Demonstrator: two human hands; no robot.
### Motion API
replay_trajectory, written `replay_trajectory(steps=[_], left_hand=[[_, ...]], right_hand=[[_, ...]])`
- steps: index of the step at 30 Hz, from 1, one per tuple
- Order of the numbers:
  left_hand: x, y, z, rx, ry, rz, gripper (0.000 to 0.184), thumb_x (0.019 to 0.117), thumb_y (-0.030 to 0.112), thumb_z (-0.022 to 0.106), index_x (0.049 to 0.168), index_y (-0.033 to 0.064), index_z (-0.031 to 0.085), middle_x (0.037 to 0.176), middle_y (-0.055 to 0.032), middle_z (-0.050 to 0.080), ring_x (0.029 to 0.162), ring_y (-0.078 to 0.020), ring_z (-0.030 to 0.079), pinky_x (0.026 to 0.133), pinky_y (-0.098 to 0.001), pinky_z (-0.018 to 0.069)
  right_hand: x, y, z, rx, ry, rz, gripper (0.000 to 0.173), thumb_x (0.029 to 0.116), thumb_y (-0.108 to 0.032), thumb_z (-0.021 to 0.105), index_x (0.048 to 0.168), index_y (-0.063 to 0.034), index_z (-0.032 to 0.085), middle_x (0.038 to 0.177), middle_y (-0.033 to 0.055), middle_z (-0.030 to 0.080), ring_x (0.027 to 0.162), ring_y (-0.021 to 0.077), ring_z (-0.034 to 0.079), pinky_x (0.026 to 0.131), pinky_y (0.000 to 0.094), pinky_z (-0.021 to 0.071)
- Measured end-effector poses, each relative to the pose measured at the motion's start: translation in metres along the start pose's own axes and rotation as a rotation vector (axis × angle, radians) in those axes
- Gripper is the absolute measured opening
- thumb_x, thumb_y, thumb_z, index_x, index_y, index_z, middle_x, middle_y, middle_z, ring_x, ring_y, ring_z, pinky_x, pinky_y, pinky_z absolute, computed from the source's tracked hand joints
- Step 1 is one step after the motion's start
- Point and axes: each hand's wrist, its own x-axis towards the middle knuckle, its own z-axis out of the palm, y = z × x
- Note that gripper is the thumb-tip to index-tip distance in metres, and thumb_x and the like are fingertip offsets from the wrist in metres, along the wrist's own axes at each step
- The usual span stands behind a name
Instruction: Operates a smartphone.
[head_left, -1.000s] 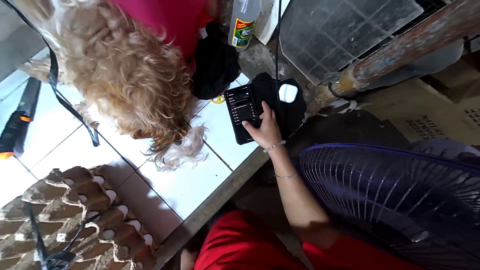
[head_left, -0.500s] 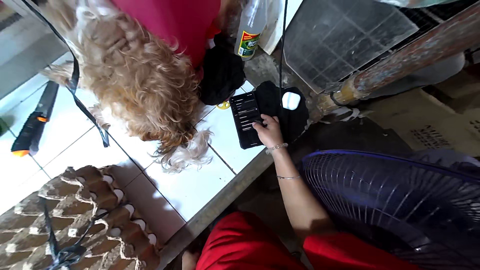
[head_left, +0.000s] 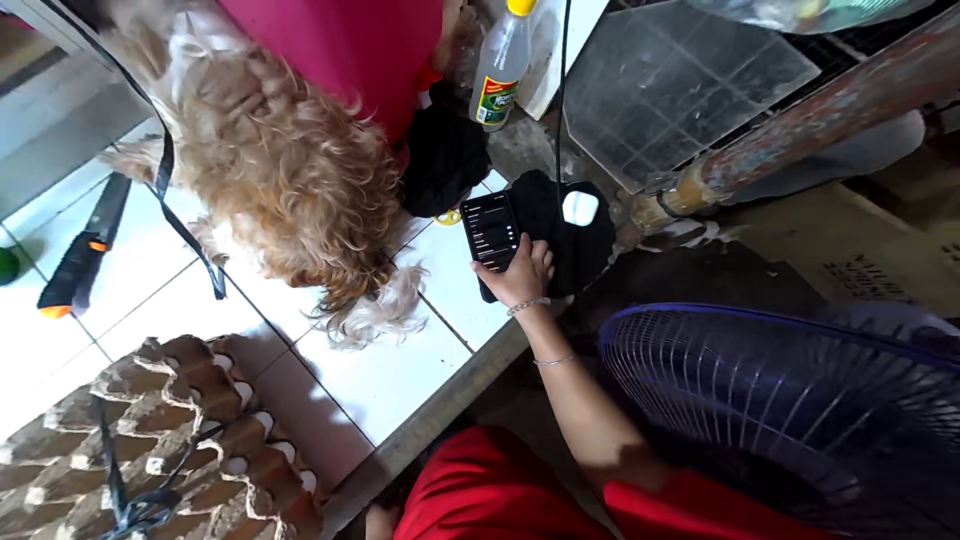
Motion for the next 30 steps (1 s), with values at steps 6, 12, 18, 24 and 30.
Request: replay_trajectory(steps=[6, 12, 18, 24, 30], left_hand=[[-0.002, 0.003, -0.002, -0.011, -0.002, -0.010, 0.038, 0.1010, 0.023, 0.065, 0.124, -0.0068, 0.066, 0.124, -0.0295, 0.067, 0.121, -0.0428, 0.063, 0.107, -0.0567, 0.0442], [-0.003, 0.009, -0.004, 0.034, -0.013, 0.038, 0.035, 0.1028, 0.024, 0.062, 0.123, -0.0047, 0.068, 0.123, -0.0280, 0.068, 0.121, -0.0425, 0.062, 0.107, -0.0569, 0.0437], [0.001, 0.008, -0.004, -0.008, 0.024, 0.099, 0.034, 0.1035, 0.020, 0.060, 0.124, -0.0054, 0.067, 0.125, -0.0286, 0.067, 0.124, -0.0424, 0.061, 0.109, -0.0569, 0.0416], [0.000, 0.011, -0.006, -0.017, 0.024, 0.130, 0.035, 0.1053, 0.020, 0.057, 0.127, -0.0057, 0.066, 0.128, -0.0283, 0.066, 0.128, -0.0429, 0.058, 0.111, -0.0559, 0.0394], [0.008, 0.003, -0.001, -0.140, 0.040, 0.056, 0.035, 0.1015, 0.021, 0.064, 0.120, -0.0081, 0.068, 0.122, -0.0287, 0.068, 0.121, -0.0417, 0.062, 0.107, -0.0563, 0.0436]], right_hand=[[0.015, 0.005, -0.017, 0.190, -0.104, 0.046, 0.067, 0.0972, -0.025, 0.070, 0.150, 0.0051, 0.043, 0.151, 0.0322, 0.039, 0.138, 0.0495, 0.040, 0.111, 0.0609, 0.0341], [0.013, 0.018, -0.013, 0.295, -0.069, -0.037, 0.058, 0.1002, -0.021, 0.064, 0.149, 0.0027, 0.046, 0.149, 0.0296, 0.043, 0.135, 0.0474, 0.044, 0.107, 0.0621, 0.0376], [0.005, 0.015, -0.017, 0.111, -0.082, -0.082, 0.069, 0.0973, -0.026, 0.069, 0.153, 0.0022, 0.040, 0.150, 0.0277, 0.043, 0.138, 0.0470, 0.042, 0.112, 0.0593, 0.0360], [0.006, 0.008, -0.021, 0.049, -0.107, -0.088, 0.070, 0.0986, -0.029, 0.068, 0.156, -0.0036, 0.037, 0.151, 0.0277, 0.043, 0.139, 0.0469, 0.041, 0.113, 0.0586, 0.0347], [0.011, -0.009, -0.014, -0.006, -0.080, -0.046, 0.097, 0.0900, -0.049, 0.075, 0.159, -0.0016, 0.026, 0.153, 0.0306, 0.038, 0.140, 0.0497, 0.039, 0.111, 0.0639, 0.0337]])
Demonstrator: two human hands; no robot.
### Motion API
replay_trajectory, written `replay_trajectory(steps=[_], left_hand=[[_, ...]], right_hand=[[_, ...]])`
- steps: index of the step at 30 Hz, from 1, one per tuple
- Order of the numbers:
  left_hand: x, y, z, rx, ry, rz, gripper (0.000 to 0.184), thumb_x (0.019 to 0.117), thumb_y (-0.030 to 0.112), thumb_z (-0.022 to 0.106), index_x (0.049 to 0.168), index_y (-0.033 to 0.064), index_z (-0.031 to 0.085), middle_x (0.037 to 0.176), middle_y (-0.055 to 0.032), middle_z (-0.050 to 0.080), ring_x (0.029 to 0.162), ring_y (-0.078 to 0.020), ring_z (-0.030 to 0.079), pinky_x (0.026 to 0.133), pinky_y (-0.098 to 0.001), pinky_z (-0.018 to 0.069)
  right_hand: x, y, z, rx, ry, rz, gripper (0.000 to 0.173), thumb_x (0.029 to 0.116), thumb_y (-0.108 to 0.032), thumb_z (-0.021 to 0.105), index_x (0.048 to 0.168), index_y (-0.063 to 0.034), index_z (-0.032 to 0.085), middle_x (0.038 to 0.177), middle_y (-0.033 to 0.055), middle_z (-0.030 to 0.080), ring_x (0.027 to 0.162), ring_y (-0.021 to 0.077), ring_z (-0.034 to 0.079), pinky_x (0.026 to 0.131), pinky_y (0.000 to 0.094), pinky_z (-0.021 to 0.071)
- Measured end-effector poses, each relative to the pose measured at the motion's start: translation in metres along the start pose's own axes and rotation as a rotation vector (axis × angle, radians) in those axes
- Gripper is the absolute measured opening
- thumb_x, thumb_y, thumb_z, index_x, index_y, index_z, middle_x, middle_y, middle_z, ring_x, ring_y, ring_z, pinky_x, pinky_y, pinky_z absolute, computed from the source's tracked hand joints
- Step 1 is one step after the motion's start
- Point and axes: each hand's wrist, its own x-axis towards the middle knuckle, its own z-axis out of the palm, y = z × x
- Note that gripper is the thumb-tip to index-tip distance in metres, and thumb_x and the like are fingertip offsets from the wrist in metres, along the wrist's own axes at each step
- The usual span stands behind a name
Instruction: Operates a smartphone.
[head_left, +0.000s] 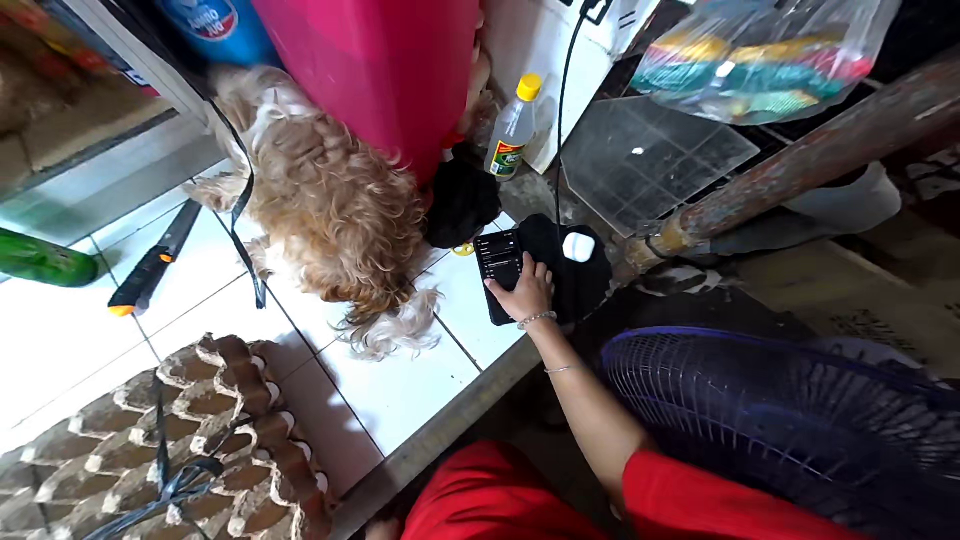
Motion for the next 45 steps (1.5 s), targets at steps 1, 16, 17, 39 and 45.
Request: replay_trajectory(steps=[1, 16, 17, 39, 45], left_hand=[[0.000, 0.000, 0.000, -0.010, 0.004, -0.008, 0.035, 0.1016, 0.022, 0.063, 0.120, -0.0079, 0.068, 0.121, -0.0284, 0.068, 0.121, -0.0414, 0.062, 0.107, -0.0562, 0.0438], [0.003, -0.008, 0.002, -0.121, 0.062, -0.015, 0.031, 0.1007, 0.018, 0.065, 0.117, -0.0077, 0.069, 0.119, -0.0271, 0.069, 0.117, -0.0381, 0.064, 0.104, -0.0535, 0.0458], [0.004, -0.008, 0.002, -0.119, 0.068, 0.004, 0.030, 0.0999, 0.018, 0.066, 0.116, -0.0074, 0.069, 0.118, -0.0266, 0.070, 0.116, -0.0378, 0.065, 0.104, -0.0535, 0.0463], [0.002, -0.009, -0.002, -0.102, 0.089, 0.086, 0.032, 0.0986, 0.019, 0.068, 0.120, -0.0056, 0.068, 0.119, -0.0257, 0.069, 0.117, -0.0384, 0.064, 0.104, -0.0548, 0.0460], [0.000, -0.011, -0.004, -0.136, 0.088, 0.075, 0.032, 0.0973, 0.017, 0.069, 0.119, -0.0066, 0.068, 0.118, -0.0263, 0.069, 0.115, -0.0380, 0.064, 0.103, -0.0538, 0.0466]], right_hand=[[0.000, -0.003, 0.001, -0.006, 0.008, 0.011, 0.100, 0.0885, -0.050, 0.076, 0.159, -0.0014, 0.025, 0.153, 0.0307, 0.038, 0.140, 0.0495, 0.039, 0.111, 0.0635, 0.0339], [0.015, 0.014, -0.006, 0.060, -0.017, -0.163, 0.059, 0.1014, -0.025, 0.063, 0.154, -0.0081, 0.043, 0.152, 0.0271, 0.042, 0.139, 0.0476, 0.040, 0.112, 0.0605, 0.0341], [0.017, 0.011, -0.007, 0.039, -0.028, -0.171, 0.057, 0.1016, -0.025, 0.062, 0.154, -0.0104, 0.044, 0.152, 0.0259, 0.042, 0.139, 0.0474, 0.040, 0.111, 0.0612, 0.0346], [0.030, 0.009, -0.008, 0.041, -0.049, -0.190, 0.056, 0.1046, -0.018, 0.052, 0.159, -0.0208, 0.038, 0.153, 0.0243, 0.042, 0.138, 0.0489, 0.039, 0.109, 0.0642, 0.0346], [0.026, 0.003, -0.011, -0.066, -0.082, -0.224, 0.051, 0.1039, -0.015, 0.051, 0.154, -0.0204, 0.047, 0.153, 0.0253, 0.040, 0.137, 0.0495, 0.039, 0.106, 0.0660, 0.0347]])
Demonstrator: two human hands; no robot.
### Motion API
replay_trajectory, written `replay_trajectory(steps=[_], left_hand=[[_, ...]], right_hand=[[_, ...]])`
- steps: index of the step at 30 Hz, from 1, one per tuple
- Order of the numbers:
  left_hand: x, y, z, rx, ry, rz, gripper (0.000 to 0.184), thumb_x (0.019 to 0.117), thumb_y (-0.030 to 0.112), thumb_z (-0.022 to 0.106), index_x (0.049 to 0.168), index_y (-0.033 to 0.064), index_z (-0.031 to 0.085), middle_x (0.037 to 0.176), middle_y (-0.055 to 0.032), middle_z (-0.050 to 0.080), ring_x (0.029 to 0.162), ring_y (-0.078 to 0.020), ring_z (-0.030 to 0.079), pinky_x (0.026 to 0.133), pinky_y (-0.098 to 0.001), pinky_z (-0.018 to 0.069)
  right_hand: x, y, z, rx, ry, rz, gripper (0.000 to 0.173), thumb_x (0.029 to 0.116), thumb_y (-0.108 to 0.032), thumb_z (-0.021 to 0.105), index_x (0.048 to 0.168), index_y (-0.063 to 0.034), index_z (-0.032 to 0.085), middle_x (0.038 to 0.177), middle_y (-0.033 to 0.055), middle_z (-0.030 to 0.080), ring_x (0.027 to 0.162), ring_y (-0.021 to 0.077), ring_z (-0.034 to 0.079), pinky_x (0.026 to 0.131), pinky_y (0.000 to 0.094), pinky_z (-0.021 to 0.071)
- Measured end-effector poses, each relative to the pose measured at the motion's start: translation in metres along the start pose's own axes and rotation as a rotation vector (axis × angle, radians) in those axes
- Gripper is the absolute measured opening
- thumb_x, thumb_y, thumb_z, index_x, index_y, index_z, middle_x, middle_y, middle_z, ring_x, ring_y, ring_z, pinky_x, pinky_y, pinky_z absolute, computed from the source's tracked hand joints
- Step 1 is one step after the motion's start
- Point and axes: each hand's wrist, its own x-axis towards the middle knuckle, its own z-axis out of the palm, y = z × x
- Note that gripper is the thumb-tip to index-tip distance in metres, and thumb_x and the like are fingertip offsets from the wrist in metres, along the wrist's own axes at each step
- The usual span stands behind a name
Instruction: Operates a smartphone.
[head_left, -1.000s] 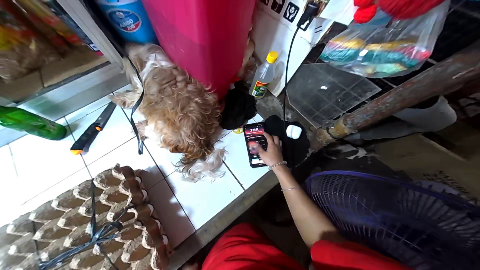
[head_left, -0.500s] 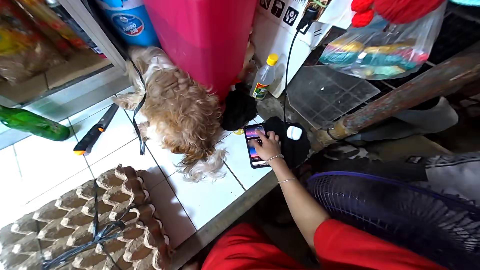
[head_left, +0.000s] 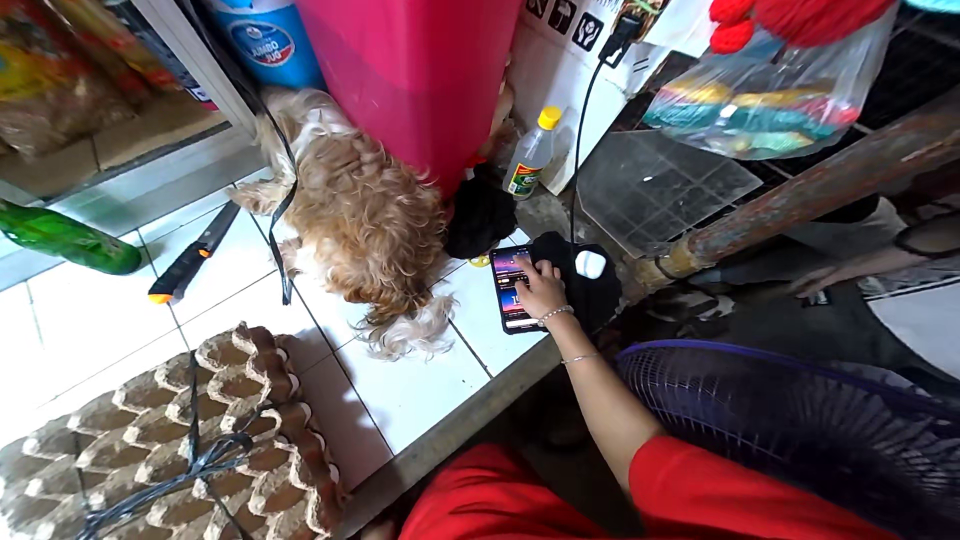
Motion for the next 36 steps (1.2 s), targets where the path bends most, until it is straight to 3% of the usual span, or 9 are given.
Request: replay_trajectory(steps=[3, 6, 11, 18, 22, 25, 30, 34, 36], left_hand=[[0.001, 0.000, 0.000, 0.037, -0.011, -0.020, 0.034, 0.0975, 0.018, 0.069, 0.121, -0.0066, 0.067, 0.121, -0.0264, 0.068, 0.118, -0.0381, 0.063, 0.105, -0.0535, 0.0455], [0.007, -0.009, 0.001, 0.025, 0.001, -0.026, 0.034, 0.0972, 0.019, 0.070, 0.120, -0.0063, 0.068, 0.119, -0.0264, 0.069, 0.116, -0.0380, 0.064, 0.104, -0.0540, 0.0463], [0.004, -0.011, 0.002, -0.023, 0.018, -0.085, 0.035, 0.0966, 0.020, 0.071, 0.121, -0.0053, 0.068, 0.119, -0.0261, 0.069, 0.116, -0.0386, 0.064, 0.103, -0.0546, 0.0465], [-0.001, 0.001, -0.002, 0.040, -0.026, -0.151, 0.038, 0.0996, 0.022, 0.067, 0.124, -0.0072, 0.065, 0.125, -0.0286, 0.066, 0.122, -0.0406, 0.061, 0.107, -0.0549, 0.0440], [0.001, -0.005, -0.004, 0.035, -0.029, -0.110, 0.038, 0.0996, 0.023, 0.067, 0.123, -0.0061, 0.066, 0.124, -0.0276, 0.067, 0.122, -0.0400, 0.061, 0.107, -0.0552, 0.0439], [-0.001, -0.005, -0.007, 0.051, -0.040, -0.118, 0.036, 0.0998, 0.022, 0.067, 0.120, -0.0072, 0.068, 0.122, -0.0276, 0.068, 0.121, -0.0394, 0.062, 0.106, -0.0539, 0.0446], [-0.004, -0.008, -0.009, 0.041, -0.025, -0.123, 0.036, 0.0999, 0.021, 0.066, 0.122, -0.0077, 0.067, 0.123, -0.0276, 0.067, 0.122, -0.0396, 0.062, 0.107, -0.0537, 0.0447], [-0.006, -0.010, -0.006, -0.025, -0.007, -0.181, 0.041, 0.1016, 0.024, 0.065, 0.128, -0.0070, 0.063, 0.128, -0.0281, 0.065, 0.126, -0.0406, 0.060, 0.109, -0.0548, 0.0431], [-0.006, -0.013, -0.002, -0.042, -0.002, -0.173, 0.043, 0.1023, 0.027, 0.064, 0.128, -0.0077, 0.063, 0.128, -0.0297, 0.065, 0.125, -0.0416, 0.060, 0.109, -0.0554, 0.0429]], right_hand=[[0.005, -0.001, 0.001, -0.070, -0.021, -0.003, 0.048, 0.1043, -0.016, 0.049, 0.151, -0.0250, 0.051, 0.154, 0.0276, 0.037, 0.137, 0.0502, 0.039, 0.103, 0.0672, 0.0358], [0.000, 0.008, 0.001, 0.085, 0.041, -0.030, 0.052, 0.1034, -0.008, 0.045, 0.154, -0.0205, 0.047, 0.151, 0.0280, 0.041, 0.135, 0.0518, 0.041, 0.100, 0.0693, 0.0373], [-0.011, 0.013, 0.009, 0.242, 0.130, 0.013, 0.050, 0.1027, -0.001, 0.038, 0.151, -0.0097, 0.049, 0.150, 0.0259, 0.047, 0.140, 0.0468, 0.039, 0.113, 0.0624, 0.0303], [-0.019, 0.021, 0.018, 0.358, 0.155, -0.010, 0.046, 0.0999, 0.004, 0.039, 0.144, 0.0008, 0.053, 0.153, 0.0250, 0.045, 0.142, 0.0442, 0.038, 0.117, 0.0576, 0.0263], [-0.016, 0.033, 0.020, 0.494, 0.170, -0.042, 0.035, 0.0965, 0.008, 0.039, 0.121, 0.0082, 0.065, 0.148, 0.0287, 0.047, 0.141, 0.0421, 0.040, 0.117, 0.0535, 0.0298], [-0.019, 0.035, 0.020, 0.544, 0.155, -0.035, 0.033, 0.0973, 0.010, 0.037, 0.104, 0.0114, 0.069, 0.153, 0.0302, 0.040, 0.144, 0.0406, 0.035, 0.119, 0.0500, 0.0273], [-0.017, 0.037, 0.020, 0.588, 0.158, -0.048, 0.047, 0.0970, 0.009, 0.034, 0.137, 0.0053, 0.059, 0.153, 0.0269, 0.042, 0.143, 0.0401, 0.038, 0.117, 0.0515, 0.0303], [-0.016, 0.038, 0.021, 0.578, 0.140, -0.029, 0.039, 0.0971, 0.009, 0.034, 0.115, 0.0077, 0.069, 0.153, 0.0278, 0.041, 0.143, 0.0395, 0.038, 0.117, 0.0506, 0.0306], [-0.017, 0.038, 0.021, 0.556, 0.143, -0.033, 0.041, 0.0979, 0.009, 0.034, 0.119, 0.0071, 0.069, 0.154, 0.0276, 0.040, 0.144, 0.0401, 0.037, 0.117, 0.0509, 0.0295]])
